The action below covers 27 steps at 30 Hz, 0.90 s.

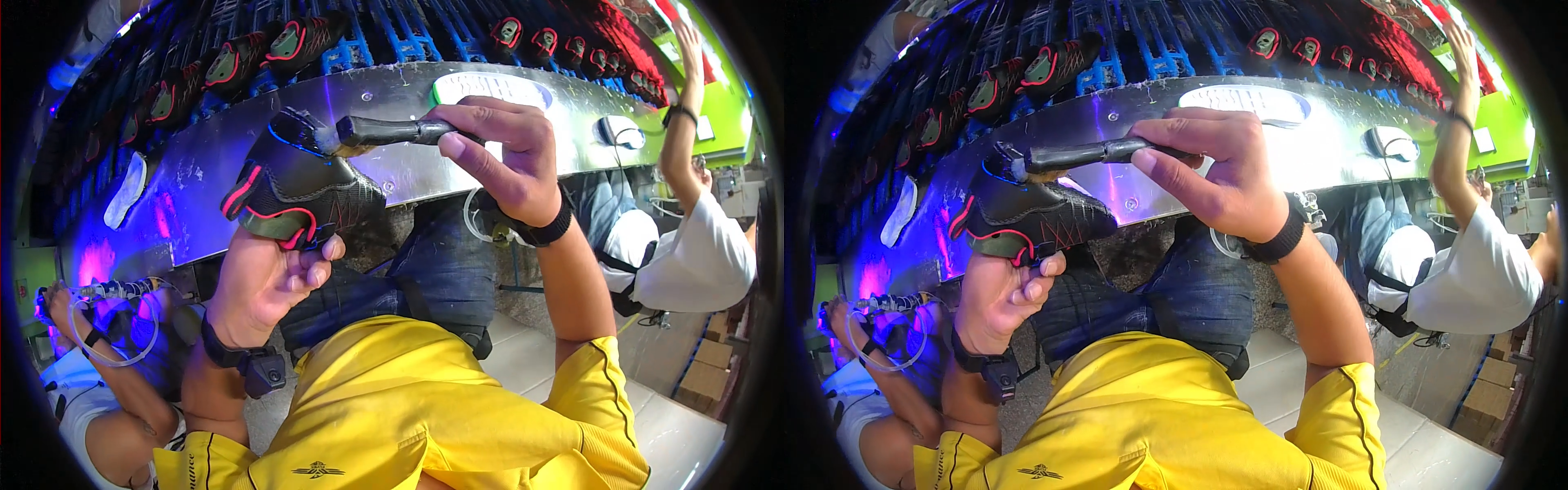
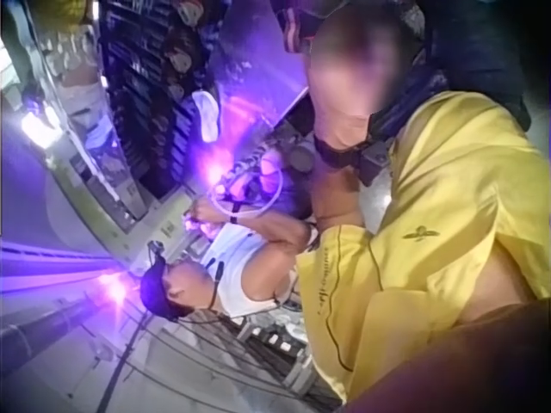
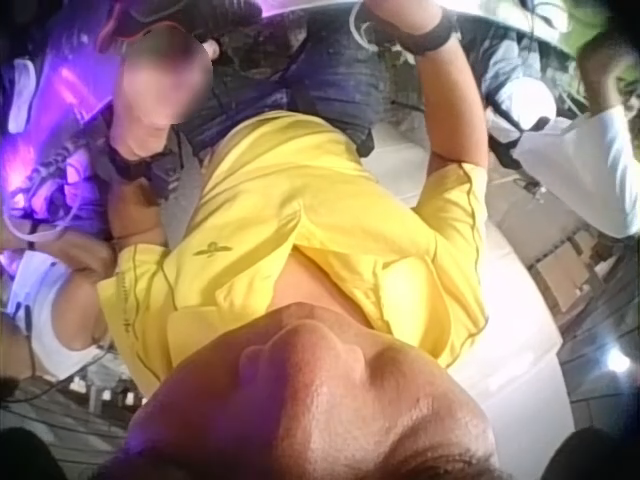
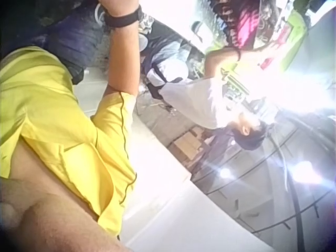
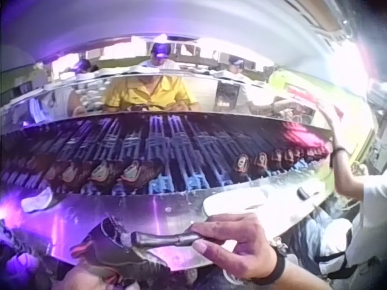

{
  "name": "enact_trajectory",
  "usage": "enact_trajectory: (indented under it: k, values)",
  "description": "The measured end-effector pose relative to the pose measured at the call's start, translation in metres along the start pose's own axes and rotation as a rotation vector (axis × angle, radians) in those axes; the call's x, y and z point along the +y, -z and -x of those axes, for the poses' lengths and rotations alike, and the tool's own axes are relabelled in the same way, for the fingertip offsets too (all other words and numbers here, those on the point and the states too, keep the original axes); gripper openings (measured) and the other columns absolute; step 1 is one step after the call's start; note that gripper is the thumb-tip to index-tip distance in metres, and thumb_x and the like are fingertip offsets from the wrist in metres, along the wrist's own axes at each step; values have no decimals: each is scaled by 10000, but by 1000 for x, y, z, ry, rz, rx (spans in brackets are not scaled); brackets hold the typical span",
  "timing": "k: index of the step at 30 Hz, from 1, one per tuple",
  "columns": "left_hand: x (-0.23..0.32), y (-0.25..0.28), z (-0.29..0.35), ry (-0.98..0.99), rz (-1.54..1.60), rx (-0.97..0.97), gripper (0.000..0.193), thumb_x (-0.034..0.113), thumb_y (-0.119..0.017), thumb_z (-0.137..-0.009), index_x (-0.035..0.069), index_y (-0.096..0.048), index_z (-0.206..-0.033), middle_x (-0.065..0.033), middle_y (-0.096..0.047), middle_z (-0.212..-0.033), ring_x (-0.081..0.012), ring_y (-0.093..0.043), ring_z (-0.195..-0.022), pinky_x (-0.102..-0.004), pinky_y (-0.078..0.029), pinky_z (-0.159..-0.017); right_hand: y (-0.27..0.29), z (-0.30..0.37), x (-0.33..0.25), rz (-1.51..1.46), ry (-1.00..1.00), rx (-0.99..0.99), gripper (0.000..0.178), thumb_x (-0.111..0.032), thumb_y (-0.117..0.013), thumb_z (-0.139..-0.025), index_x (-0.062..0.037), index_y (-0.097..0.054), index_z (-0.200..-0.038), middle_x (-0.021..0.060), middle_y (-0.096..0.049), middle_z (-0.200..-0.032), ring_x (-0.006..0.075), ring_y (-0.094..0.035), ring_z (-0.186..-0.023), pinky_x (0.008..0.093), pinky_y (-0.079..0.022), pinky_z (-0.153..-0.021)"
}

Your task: Applying glue or adhesive to the outer edges and soles of shoes on an assembly line using a brush.

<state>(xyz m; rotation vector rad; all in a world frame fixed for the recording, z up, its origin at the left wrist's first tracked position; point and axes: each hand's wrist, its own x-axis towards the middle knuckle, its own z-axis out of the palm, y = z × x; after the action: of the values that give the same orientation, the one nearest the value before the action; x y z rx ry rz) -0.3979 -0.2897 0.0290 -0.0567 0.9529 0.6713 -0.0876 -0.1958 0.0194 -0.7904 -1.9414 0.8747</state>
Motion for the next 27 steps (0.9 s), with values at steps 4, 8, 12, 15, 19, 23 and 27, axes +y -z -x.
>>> enact_trajectory:
  k: [4,8,12,15,19,23,27]
  values:
    - [-6,3,1,50,29,-86,416,437,-468,-1141,80,-635,-1276,-171,-682,-946,-210,-668,-646,-223,-447,-444,-2,10,-4,-43,-124,-29,294,-163,-753,-966,67,-797,-1145,154,-764,-904,215,-716,-823,333,-527,-769]
    - [-13,7,-2,94,124,-204,447,448,-470,-1141,56,-624,-1290,-182,-662,-984,-219,-683,-676,-232,-463,-456,-9,23,5,-86,-148,6,292,-165,-745,-972,64,-797,-1146,145,-763,-898,208,-713,-823,333,-524,-771]
    - [-15,9,-4,91,132,-234,476,459,-480,-1137,33,-616,-1300,-192,-660,-1007,-228,-688,-681,-235,-472,-461,-13,37,17,-99,-102,33,269,-163,-802,-954,57,-803,-1110,130,-752,-868,187,-680,-728,319,-523,-688]
    - [-18,12,-9,56,108,-236,480,452,-485,-1137,25,-609,-1317,-190,-659,-1001,-225,-680,-676,-225,-477,-471,-9,45,17,-65,-174,20,272,-163,-794,-958,62,-800,-1111,139,-747,-846,200,-695,-720,320,-529,-682]
    - [-27,20,-15,-67,95,-270,557,480,-509,-1116,5,-602,-1392,-240,-693,-1109,-269,-692,-766,-294,-553,-614,-2,50,16,-26,-229,25,263,-153,-780,-963,68,-798,-1105,145,-754,-846,208,-702,-726,323,-542,-697]
    - [-23,16,-33,-95,200,-402,771,557,-446,-1040,-66,-579,-1474,-291,-721,-1258,-405,-739,-1011,-479,-613,-908,-11,51,9,-203,-421,96,247,-122,-724,-1013,62,-797,-1161,86,-767,-920,136,-682,-812,303,-525,-755]
    - [-17,27,-57,-85,186,-492,708,293,-542,-947,-102,-524,-1534,-314,-680,-1410,-425,-723,-1233,-530,-558,-1121,-16,44,25,-151,-643,3,256,-160,-740,-1025,59,-799,-1141,103,-770,-888,142,-691,-781,308,-527,-730]
